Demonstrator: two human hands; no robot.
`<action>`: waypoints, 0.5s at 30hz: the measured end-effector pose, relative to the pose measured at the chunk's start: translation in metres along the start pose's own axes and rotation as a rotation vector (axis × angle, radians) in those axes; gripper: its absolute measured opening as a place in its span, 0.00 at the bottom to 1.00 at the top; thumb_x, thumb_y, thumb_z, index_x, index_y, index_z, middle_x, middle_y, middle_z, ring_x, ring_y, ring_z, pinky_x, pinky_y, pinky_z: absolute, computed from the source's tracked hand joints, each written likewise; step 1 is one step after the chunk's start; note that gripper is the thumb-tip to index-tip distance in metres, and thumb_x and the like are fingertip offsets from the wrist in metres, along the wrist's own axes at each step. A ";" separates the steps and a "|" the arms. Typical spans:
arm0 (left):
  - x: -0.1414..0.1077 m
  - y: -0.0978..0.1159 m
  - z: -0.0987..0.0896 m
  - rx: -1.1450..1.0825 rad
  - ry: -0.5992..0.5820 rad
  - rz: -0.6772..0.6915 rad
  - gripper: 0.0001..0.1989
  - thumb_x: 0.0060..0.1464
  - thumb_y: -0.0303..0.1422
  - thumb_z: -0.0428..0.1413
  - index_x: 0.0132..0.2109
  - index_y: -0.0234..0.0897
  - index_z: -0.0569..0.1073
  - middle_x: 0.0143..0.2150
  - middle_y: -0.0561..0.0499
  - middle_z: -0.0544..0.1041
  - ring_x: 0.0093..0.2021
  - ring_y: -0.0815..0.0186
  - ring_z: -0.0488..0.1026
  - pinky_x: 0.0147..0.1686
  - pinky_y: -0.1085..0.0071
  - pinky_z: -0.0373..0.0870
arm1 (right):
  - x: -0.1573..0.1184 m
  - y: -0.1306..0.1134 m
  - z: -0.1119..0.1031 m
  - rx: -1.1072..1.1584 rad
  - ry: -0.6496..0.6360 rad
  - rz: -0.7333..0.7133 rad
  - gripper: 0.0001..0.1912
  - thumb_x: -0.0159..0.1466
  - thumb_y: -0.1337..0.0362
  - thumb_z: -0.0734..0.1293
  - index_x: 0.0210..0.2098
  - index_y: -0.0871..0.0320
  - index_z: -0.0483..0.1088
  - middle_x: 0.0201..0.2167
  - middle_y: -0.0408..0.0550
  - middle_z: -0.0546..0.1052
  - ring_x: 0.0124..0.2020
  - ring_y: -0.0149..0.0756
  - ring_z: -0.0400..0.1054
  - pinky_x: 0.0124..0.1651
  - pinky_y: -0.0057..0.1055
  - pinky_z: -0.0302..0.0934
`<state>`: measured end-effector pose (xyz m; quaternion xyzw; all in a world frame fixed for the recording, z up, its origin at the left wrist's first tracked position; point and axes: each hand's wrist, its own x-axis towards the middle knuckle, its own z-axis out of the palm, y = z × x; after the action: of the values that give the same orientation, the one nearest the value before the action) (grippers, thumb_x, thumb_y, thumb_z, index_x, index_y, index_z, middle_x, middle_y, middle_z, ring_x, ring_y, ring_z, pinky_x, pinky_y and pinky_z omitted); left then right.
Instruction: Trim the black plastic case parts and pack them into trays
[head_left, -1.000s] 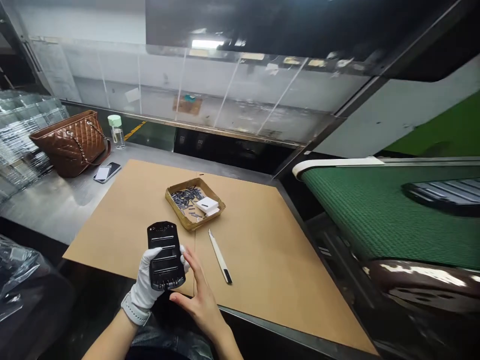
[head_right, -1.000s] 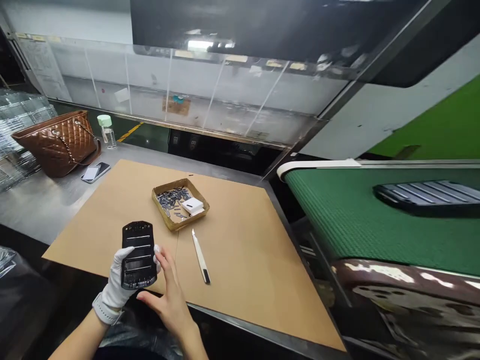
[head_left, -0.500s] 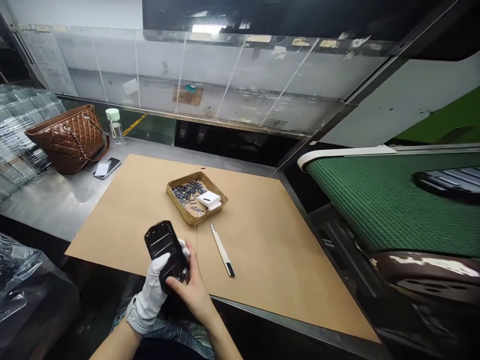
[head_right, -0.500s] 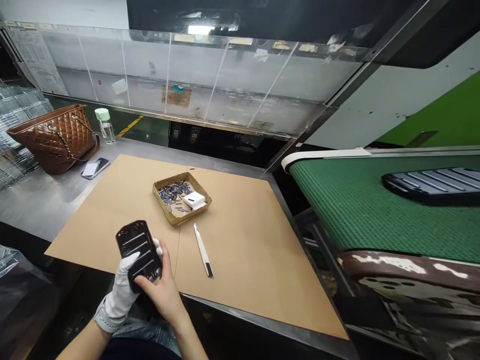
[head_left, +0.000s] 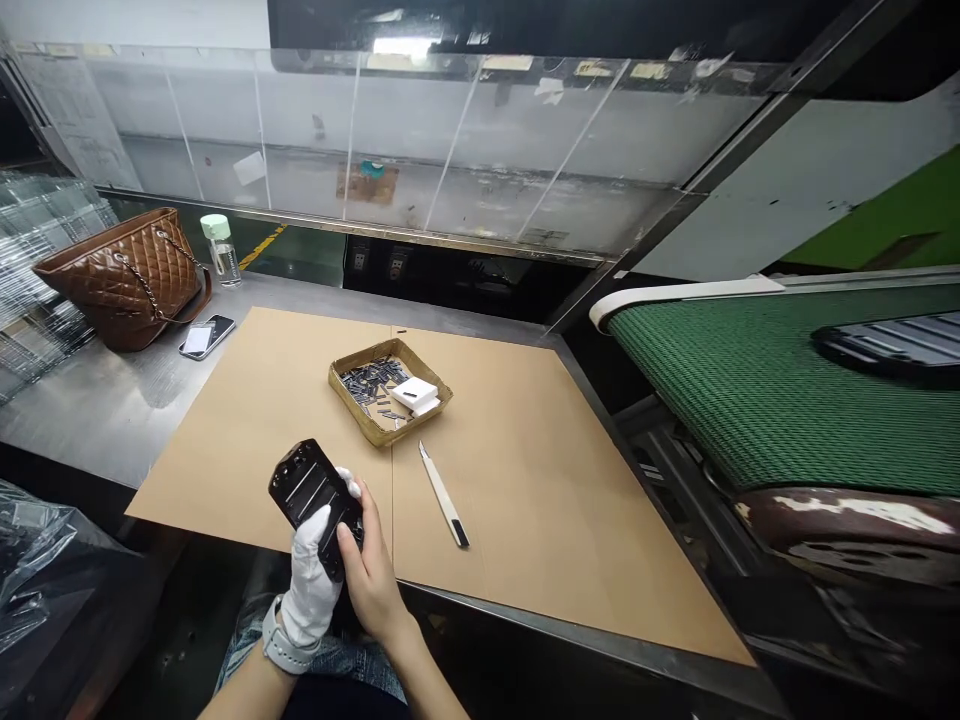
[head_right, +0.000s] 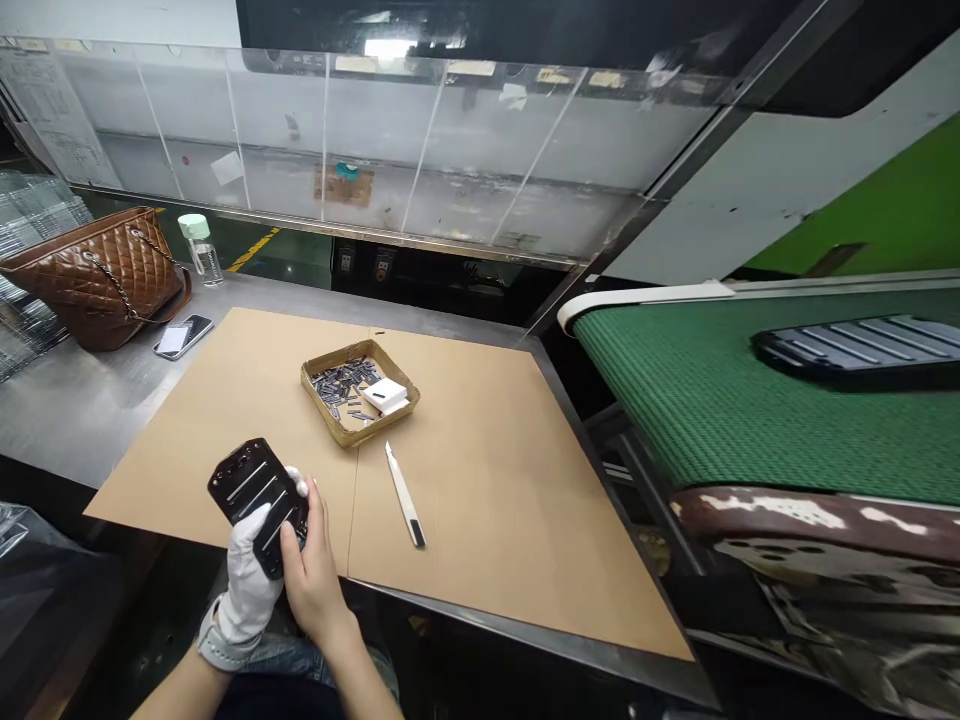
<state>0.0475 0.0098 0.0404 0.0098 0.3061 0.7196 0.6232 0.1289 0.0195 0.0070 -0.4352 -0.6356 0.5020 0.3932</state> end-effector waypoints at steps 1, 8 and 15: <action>0.000 0.000 0.000 -0.003 0.014 0.010 0.14 0.49 0.28 0.54 0.43 0.39 0.78 0.51 0.44 0.77 0.65 0.51 0.58 0.65 0.58 0.54 | 0.001 0.002 0.002 0.008 0.002 0.001 0.29 0.69 0.56 0.55 0.66 0.58 0.48 0.67 0.56 0.56 0.69 0.42 0.46 0.68 0.45 0.46; 0.003 -0.004 -0.004 -0.094 0.139 0.055 0.14 0.50 0.30 0.51 0.43 0.41 0.78 0.46 0.49 0.80 0.60 0.56 0.66 0.60 0.64 0.62 | 0.002 0.000 0.008 0.076 0.118 0.010 0.16 0.67 0.57 0.58 0.50 0.55 0.67 0.61 0.57 0.65 0.64 0.43 0.57 0.64 0.47 0.53; 0.021 0.036 -0.011 -0.134 0.153 0.027 0.15 0.53 0.33 0.52 0.46 0.35 0.76 0.40 0.46 0.81 0.46 0.58 0.77 0.53 0.60 0.70 | 0.003 -0.030 -0.013 -0.294 0.050 -0.591 0.06 0.63 0.63 0.65 0.32 0.48 0.75 0.49 0.47 0.78 0.57 0.45 0.66 0.62 0.52 0.52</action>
<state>0.0068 0.0227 0.0404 -0.0825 0.3040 0.7454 0.5874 0.1348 0.0230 0.0390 -0.2960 -0.7902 0.2584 0.4703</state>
